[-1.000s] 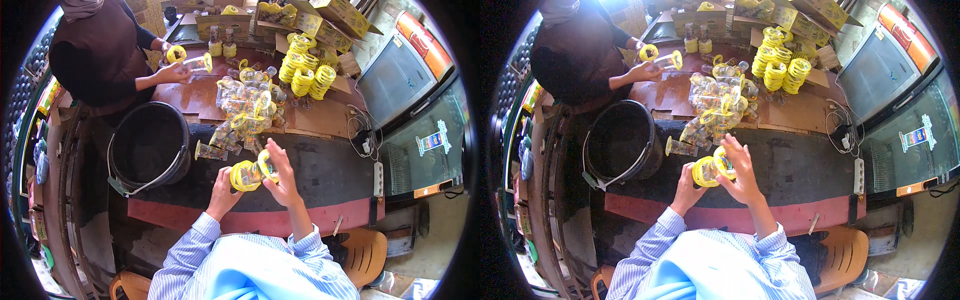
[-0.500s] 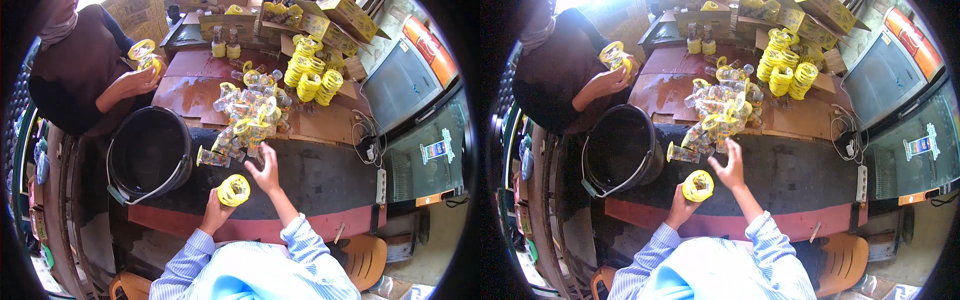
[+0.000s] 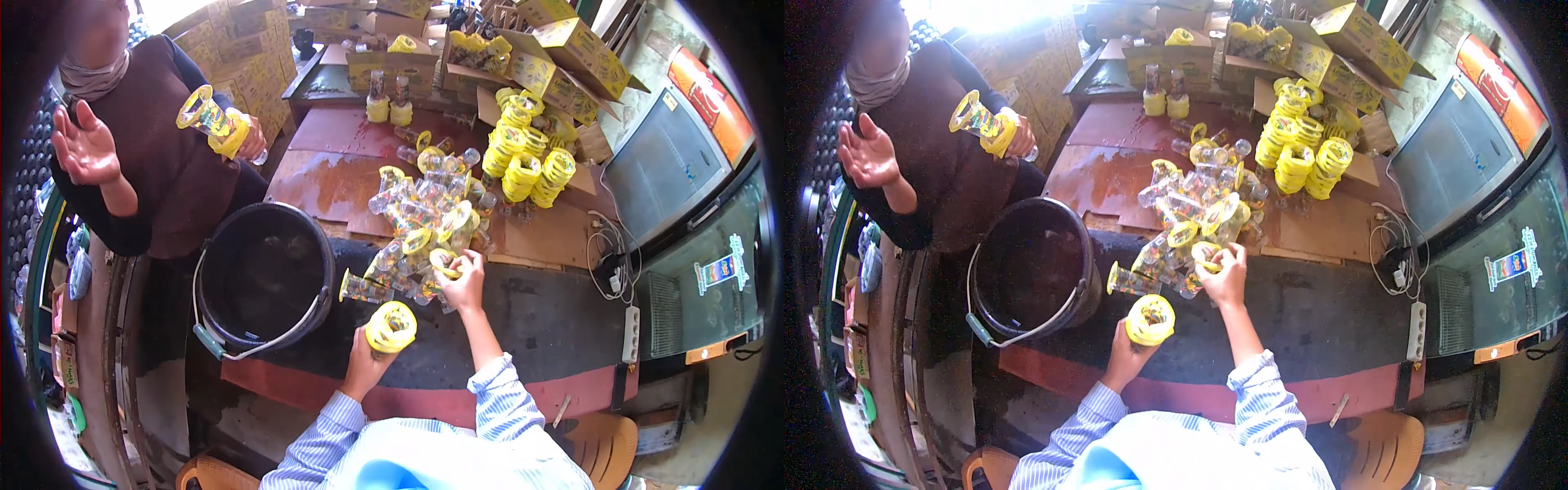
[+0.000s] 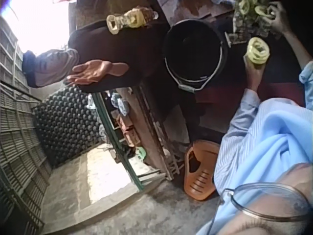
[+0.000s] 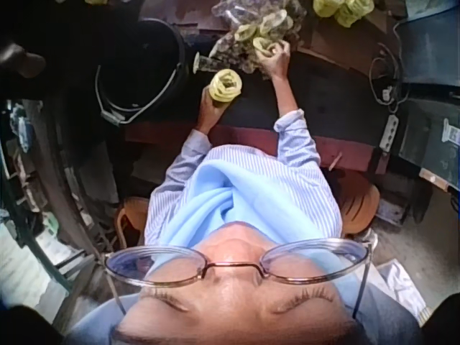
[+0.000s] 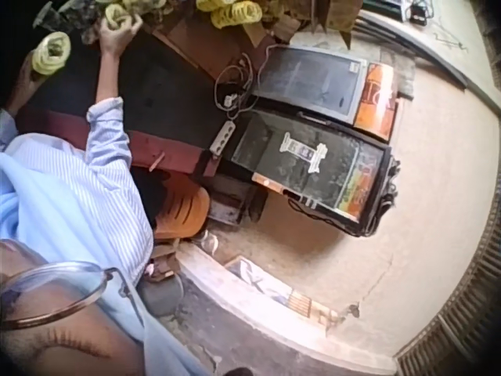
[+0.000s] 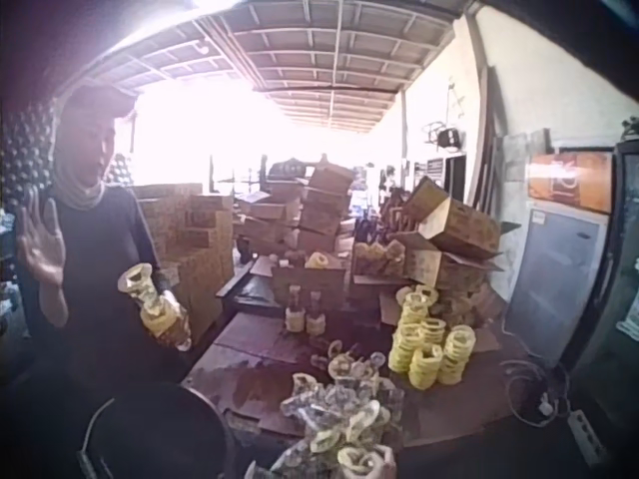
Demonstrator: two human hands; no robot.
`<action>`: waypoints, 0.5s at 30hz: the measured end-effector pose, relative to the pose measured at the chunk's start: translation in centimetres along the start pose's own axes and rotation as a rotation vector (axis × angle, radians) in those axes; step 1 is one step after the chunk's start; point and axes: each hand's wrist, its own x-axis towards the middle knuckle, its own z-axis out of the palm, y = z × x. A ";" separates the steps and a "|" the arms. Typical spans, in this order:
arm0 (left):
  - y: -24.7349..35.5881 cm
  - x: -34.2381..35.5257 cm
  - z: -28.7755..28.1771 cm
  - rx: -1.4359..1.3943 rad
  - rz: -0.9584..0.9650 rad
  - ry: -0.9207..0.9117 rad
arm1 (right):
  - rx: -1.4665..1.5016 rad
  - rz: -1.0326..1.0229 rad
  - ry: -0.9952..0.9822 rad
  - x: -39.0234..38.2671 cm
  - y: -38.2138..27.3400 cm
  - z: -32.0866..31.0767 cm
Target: The person cleans plastic bottles and yellow lids in a bucket of water, then stacks the lids together by hand.
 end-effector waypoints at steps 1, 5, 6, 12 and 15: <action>-0.2 0.3 -0.1 0.048 0.001 -0.013 | 0.078 0.036 0.007 -0.2 -0.7 -1.1; -0.6 1.2 0.5 0.034 -0.006 0.001 | 0.748 0.225 -0.054 -0.6 -2.6 -4.1; -0.5 1.2 0.5 0.032 -0.011 -0.002 | 0.744 0.230 -0.055 -0.8 -3.3 -4.5; 0.1 1.1 0.8 0.047 0.041 -0.008 | 0.701 -0.032 -0.125 -2.3 -5.9 -5.9; 0.9 0.7 0.6 0.059 0.033 -0.058 | 0.370 -0.240 -0.261 -2.8 -6.7 -5.9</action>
